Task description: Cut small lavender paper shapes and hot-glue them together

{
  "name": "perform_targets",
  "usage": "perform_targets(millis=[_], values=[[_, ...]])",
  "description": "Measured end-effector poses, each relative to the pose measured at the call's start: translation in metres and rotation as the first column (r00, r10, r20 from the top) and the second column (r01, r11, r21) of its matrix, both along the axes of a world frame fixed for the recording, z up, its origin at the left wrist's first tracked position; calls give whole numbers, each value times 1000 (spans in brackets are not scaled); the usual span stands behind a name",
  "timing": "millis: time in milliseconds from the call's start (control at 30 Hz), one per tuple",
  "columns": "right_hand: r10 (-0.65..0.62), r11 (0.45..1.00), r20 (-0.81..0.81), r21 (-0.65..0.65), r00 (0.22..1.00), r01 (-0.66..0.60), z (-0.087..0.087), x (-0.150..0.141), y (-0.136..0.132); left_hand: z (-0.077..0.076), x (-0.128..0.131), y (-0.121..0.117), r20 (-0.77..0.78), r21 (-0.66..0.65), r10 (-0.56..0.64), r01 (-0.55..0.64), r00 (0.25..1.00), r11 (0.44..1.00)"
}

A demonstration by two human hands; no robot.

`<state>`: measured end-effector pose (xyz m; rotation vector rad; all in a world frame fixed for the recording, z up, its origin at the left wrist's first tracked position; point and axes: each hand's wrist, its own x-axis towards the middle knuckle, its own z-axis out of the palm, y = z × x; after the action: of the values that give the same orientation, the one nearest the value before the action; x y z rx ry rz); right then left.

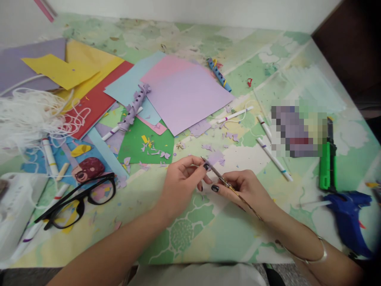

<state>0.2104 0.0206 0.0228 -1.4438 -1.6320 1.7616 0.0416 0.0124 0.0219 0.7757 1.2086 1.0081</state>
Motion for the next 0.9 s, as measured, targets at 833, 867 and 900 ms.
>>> perform_targets(millis=[833, 867, 900], values=[[-244, 966, -138, -119, 960, 229, 2, 4, 3, -3, 0, -4, -189, -68, -384, 378, 904, 923], [-243, 965, -149, -141, 958, 223, 2, 4, 3, -3, 1, -4, -166, -66, -397, 391, 903, 918], [-243, 962, -167, -166, 956, 216, 2, 4, 3, -2, 1, -4, -141, -50, -400, 397, 905, 916]])
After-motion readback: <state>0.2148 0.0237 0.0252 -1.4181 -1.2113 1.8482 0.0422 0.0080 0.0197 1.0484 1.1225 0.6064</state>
